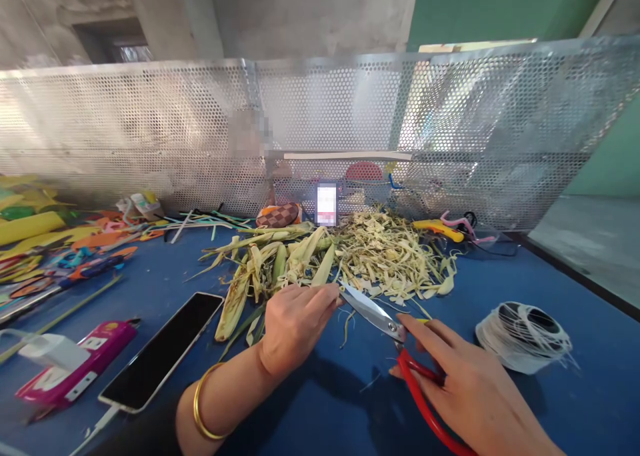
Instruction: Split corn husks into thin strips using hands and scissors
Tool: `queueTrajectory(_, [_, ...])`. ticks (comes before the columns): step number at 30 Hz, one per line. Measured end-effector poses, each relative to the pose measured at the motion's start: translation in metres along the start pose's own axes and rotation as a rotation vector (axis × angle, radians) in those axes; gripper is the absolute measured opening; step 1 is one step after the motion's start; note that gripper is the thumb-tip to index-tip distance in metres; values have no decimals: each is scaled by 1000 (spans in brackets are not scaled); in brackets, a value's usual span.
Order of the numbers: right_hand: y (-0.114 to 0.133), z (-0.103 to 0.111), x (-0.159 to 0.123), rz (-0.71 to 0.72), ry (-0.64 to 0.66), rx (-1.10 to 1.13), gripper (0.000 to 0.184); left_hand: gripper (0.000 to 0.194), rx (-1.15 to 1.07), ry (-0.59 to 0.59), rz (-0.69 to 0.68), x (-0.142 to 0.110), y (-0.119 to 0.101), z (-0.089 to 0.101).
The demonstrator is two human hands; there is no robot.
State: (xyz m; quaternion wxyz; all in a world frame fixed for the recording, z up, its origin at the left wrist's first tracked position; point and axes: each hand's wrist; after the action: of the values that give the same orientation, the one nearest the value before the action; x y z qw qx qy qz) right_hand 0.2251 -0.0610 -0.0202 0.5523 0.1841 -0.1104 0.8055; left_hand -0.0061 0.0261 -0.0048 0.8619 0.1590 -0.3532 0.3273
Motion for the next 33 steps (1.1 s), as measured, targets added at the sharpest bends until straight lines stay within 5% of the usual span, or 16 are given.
queueTrajectory(9, [-4,1,-3,58,19,-49,39,20,-71,68,50,-1,-1,0])
queueTrajectory(16, [-4,-2,-3,-53,45,71,35,12,-391,183,335,1,-3,1])
queueTrajectory(21, [-18,-6,2,-290,53,100,37,19,-1004,157,730,13,-5,-2])
queueTrajectory(24, [-28,-8,4,-358,220,31,37,25,-1431,146,933,18,-5,0])
queueTrajectory(28, [-27,-4,6,-174,393,10,28,25,-1788,129,1154,17,-7,1])
queueTrajectory(33, [-17,2,5,-37,487,-7,37,17,-1977,93,1278,17,-15,6])
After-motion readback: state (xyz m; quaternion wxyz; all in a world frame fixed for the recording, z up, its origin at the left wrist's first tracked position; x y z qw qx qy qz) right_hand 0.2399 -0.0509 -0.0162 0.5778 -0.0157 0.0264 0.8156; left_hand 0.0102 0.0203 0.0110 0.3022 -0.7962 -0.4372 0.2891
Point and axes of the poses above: each hand's wrist, its own x-axis towards the middle knuckle, its own z-axis out of the back of the hand, y = z × x, and after that the axes turned 11 degrees about y, right-handed
